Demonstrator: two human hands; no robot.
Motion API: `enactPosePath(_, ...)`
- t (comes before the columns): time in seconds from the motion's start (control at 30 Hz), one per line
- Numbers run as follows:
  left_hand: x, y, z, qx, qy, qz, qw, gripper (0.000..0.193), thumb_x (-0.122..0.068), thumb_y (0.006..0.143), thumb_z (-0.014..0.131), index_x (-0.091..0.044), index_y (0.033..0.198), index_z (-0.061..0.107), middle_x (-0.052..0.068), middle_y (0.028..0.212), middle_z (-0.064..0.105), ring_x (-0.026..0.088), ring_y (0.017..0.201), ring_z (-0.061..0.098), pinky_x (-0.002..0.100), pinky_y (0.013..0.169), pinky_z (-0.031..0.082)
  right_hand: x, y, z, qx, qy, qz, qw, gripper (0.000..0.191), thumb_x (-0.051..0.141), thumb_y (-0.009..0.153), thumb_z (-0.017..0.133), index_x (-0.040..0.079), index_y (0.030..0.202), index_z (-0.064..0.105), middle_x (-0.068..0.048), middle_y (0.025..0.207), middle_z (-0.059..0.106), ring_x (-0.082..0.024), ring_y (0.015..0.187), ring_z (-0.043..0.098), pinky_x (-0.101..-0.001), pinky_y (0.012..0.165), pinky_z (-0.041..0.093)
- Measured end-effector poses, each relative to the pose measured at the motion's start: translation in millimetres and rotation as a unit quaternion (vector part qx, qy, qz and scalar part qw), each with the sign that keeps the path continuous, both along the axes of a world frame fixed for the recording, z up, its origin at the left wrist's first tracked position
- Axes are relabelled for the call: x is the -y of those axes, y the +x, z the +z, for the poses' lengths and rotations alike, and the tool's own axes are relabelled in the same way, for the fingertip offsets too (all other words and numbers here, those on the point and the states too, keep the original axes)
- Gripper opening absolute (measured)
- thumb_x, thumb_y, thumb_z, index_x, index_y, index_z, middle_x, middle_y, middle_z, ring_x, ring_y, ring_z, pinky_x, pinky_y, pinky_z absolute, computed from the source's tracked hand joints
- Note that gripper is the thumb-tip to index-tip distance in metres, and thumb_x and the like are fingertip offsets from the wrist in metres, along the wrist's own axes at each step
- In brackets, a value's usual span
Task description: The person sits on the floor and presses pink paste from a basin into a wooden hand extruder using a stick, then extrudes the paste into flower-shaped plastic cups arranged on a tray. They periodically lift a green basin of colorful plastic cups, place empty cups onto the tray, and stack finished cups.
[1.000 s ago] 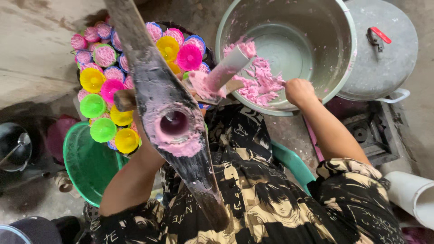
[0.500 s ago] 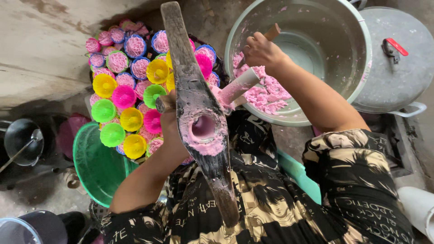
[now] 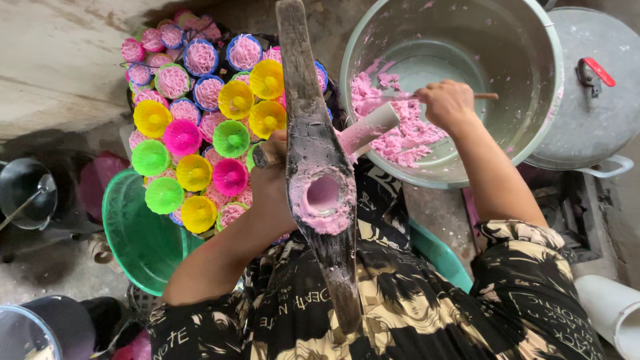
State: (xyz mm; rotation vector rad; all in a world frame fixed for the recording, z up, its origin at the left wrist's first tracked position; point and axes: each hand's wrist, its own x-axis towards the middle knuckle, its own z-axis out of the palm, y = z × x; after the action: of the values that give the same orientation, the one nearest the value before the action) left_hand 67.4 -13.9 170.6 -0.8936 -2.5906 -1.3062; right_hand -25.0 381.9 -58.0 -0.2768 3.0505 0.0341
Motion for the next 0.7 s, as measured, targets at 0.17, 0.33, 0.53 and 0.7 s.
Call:
enactPosePath(0.17, -0.6, -0.6, -2.1, 0.003, -0.001, -0.004, 1.0, 0.026, -0.019, 0.096, 0.074, -0.01, 0.12, 0.068, 0.005, 0.116, 0.068, 0.025, 0.103, 0.07, 0.04, 0.09, 0.056, -0.4, 23.8, -65.1, 0.06, -0.146, -0.123, 0.98, 0.026, 0.022, 0.099, 0.059, 0.026, 0.116, 0.079, -0.011, 0.098, 0.075, -0.034, 0.092, 0.071, -0.0462, 0.077, 0.055)
enactPosePath(0.33, -1.8, -1.4, -1.2, 0.005, -0.007, -0.003, 1.0, 0.027, -0.021, 0.096, 0.074, -0.011, 0.12, 0.069, 0.005, 0.115, 0.07, 0.025, 0.101, 0.072, 0.039, 0.087, 0.057, 2.5, 23.6, -98.0, 0.137, -0.307, -0.177, 0.925, 0.029, 0.036, 0.098, 0.067, 0.017, 0.117, 0.078, -0.011, 0.094, 0.075, -0.03, 0.082, 0.07, -0.0411, 0.072, 0.053)
enactPosePath(0.53, -3.6, -0.3, -2.5, -0.001, -0.011, 0.001, 1.0, 0.027, -0.022, 0.096, 0.074, -0.011, 0.12, 0.069, 0.005, 0.113, 0.072, 0.024, 0.098, 0.073, 0.038, 0.084, 0.058, 22.1, 39.2, -82.8, 0.251, -0.526, -0.288, 0.759, 0.033, 0.028, 0.099, 0.065, 0.014, 0.128, 0.072, -0.001, 0.08, 0.068, -0.006, 0.061, 0.059, -0.0268, 0.052, 0.047)
enactPosePath(0.7, -3.0, 1.6, -2.6, -0.006, -0.014, 0.002, 1.0, 0.028, -0.023, 0.096, 0.073, -0.011, 0.12, 0.069, 0.005, 0.112, 0.073, 0.024, 0.096, 0.074, 0.038, 0.082, 0.058, 31.5, 52.6, -62.4, 0.266, -0.579, -0.289, 0.714, 0.031, 0.017, 0.1, 0.06, 0.012, 0.128, 0.07, 0.0, 0.075, 0.066, -0.006, 0.052, 0.05, -0.0245, 0.046, 0.042)
